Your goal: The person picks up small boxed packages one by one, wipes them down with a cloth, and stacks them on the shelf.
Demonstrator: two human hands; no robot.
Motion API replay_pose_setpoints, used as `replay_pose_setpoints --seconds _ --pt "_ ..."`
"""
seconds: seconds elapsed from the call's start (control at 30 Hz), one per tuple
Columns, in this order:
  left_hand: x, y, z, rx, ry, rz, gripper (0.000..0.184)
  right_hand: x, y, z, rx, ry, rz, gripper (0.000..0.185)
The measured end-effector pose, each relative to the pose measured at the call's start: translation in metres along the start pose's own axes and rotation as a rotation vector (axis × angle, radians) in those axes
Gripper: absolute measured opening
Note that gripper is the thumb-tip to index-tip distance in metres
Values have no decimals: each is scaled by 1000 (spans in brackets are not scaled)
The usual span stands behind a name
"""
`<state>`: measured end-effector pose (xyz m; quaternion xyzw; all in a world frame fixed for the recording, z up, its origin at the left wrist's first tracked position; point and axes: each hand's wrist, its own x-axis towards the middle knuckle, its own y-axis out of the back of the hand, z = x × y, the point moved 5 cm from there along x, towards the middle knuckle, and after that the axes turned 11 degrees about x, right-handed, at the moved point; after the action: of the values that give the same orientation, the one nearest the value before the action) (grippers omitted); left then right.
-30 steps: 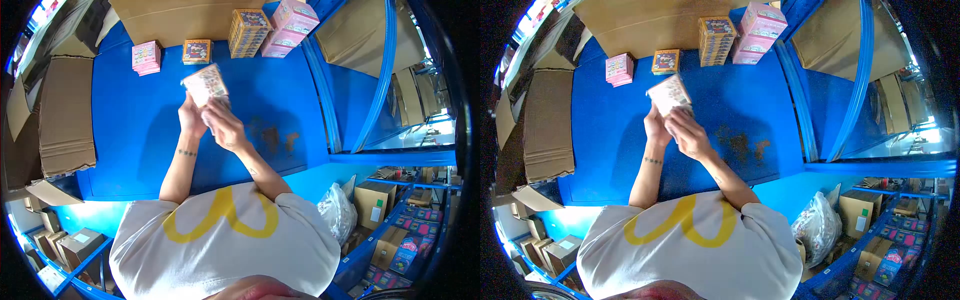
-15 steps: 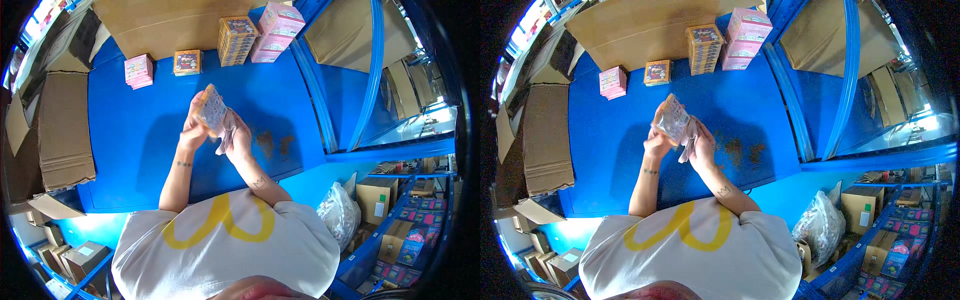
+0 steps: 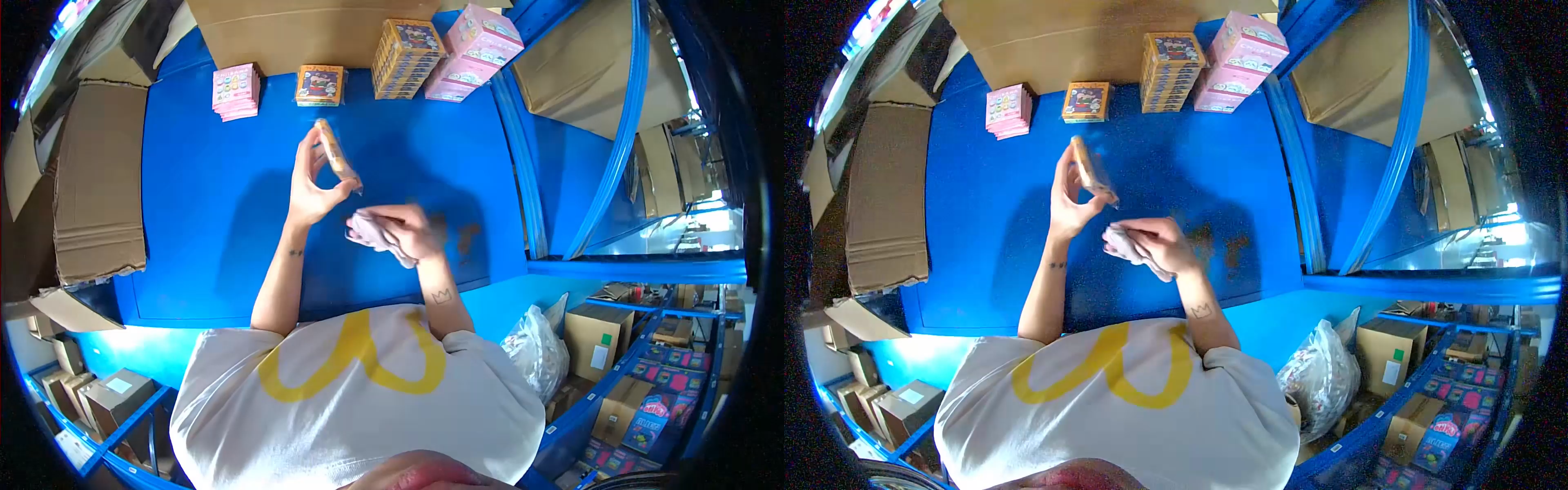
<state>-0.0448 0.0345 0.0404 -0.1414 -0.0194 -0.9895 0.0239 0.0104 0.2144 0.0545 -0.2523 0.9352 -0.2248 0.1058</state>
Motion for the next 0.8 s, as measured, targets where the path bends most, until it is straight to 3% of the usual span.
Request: replay_pose_setpoints --seconds 0.07,0.1,0.17,0.23,0.27,0.33,0.5,0.6,0.7,0.8 --pt "0 -1 10 74 -33 -17 98 -1 24 -15 -55 209 75 30" --pt "0 -4 19 149 -68 -53 97 9 23 -32 62 441 108 29" --pt "0 -14 31 292 -141 -143 96 13 31 -58 -132 473 402 29" --pt "-1 -20 33 287 -147 -175 94 31 13 -78 -54 685 256 24" --pt "-3 -23 34 287 -151 -197 93 39 13 -82 -55 690 265 24" --pt "-5 -26 34 290 -157 -235 89 48 -2 -88 -703 749 239 27" --pt "-4 -19 25 540 -298 -199 89 43 -11 -70 -908 693 44 25" --pt "-3 -14 20 512 -223 -108 84 22 -11 -68 -863 633 -26 22" --pt "5 -13 14 474 -165 -31 80 4 -2 -58 -592 504 -161 18" --pt "7 4 -9 0 127 8 64 -4 -13 -48 -729 507 -48 23"
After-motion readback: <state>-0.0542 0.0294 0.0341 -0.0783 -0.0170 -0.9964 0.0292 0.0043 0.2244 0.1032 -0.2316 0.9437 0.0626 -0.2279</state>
